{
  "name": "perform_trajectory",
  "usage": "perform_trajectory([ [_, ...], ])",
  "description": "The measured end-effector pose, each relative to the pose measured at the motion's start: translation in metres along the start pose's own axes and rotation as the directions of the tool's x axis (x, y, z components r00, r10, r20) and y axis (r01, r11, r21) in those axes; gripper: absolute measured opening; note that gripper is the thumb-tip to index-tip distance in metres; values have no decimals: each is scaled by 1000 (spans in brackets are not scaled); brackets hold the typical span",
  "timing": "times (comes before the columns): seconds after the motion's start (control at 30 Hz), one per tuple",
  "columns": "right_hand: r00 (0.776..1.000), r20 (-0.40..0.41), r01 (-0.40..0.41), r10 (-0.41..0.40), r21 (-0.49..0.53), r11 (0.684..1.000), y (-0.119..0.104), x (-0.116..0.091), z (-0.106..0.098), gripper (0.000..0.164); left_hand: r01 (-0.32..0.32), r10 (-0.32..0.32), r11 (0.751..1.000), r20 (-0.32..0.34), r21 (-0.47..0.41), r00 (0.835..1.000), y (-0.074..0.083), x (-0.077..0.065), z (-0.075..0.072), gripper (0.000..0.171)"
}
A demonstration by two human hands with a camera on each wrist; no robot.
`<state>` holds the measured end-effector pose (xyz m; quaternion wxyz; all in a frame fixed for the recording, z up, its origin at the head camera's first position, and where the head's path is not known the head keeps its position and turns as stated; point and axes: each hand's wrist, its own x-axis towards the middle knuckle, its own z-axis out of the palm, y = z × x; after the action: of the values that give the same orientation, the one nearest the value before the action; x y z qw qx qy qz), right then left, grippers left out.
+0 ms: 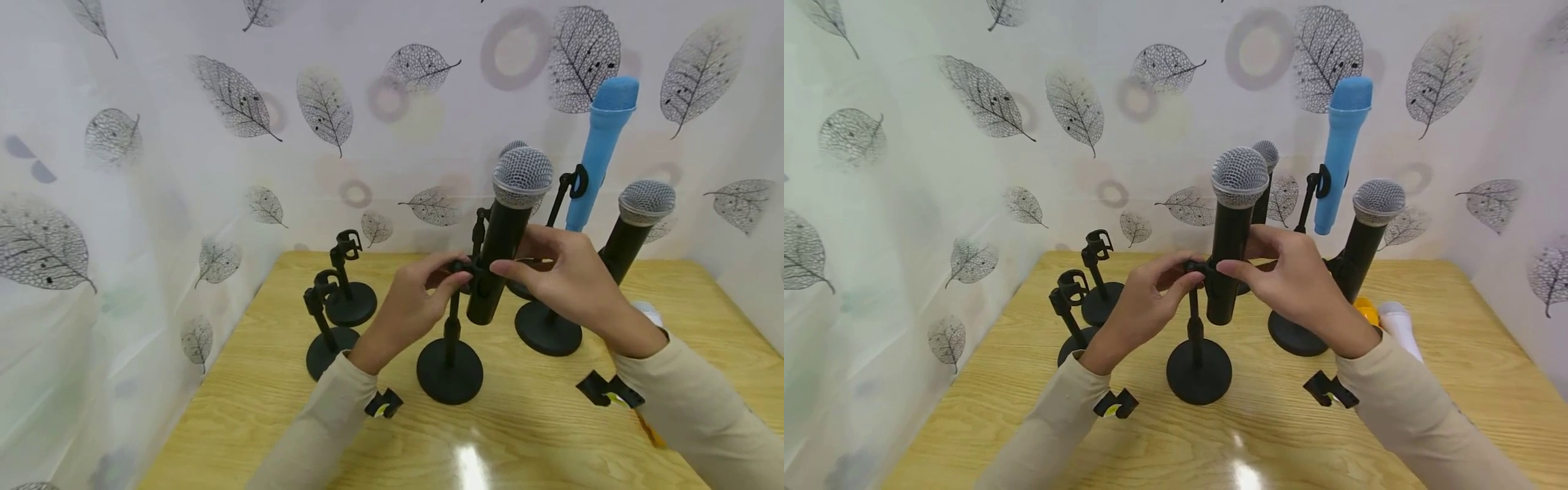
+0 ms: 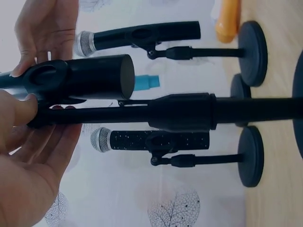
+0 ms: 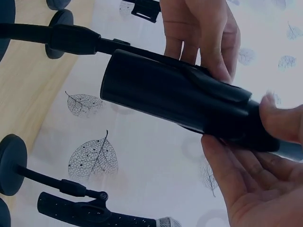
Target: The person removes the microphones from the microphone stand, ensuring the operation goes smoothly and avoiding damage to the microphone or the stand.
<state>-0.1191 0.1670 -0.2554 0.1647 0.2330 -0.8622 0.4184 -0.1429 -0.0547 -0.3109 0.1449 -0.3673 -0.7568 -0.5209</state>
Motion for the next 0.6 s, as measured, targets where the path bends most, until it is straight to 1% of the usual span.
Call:
perform_trajectory([
  [0.07,1000,18,-6,5,29,1000,3,-1,0,25,8,-8,1000,-7,-7,1000,0,0,1,29],
  [0.13,1000,25,-9,8,41,999,6,-2,1,27,-4,4,1000,-18,-9,1000,-1,1,2,27],
  [0.23,1000,18,-5,5,34,999,8,-4,4,24,-52,52,999,-35,6,998,-3,1,4,23],
  [0.3,1000,0,6,-6,16,1000,7,-4,5,20,-81,82,997,-34,18,996,-5,2,4,22],
  [0.37,1000,-11,9,-9,-1,1000,5,-3,6,18,-98,99,995,-28,29,995,-5,2,4,21],
  [0.6,1000,-7,1,-1,-32,999,-1,-1,2,17,-100,100,995,-19,30,995,-5,2,4,22],
])
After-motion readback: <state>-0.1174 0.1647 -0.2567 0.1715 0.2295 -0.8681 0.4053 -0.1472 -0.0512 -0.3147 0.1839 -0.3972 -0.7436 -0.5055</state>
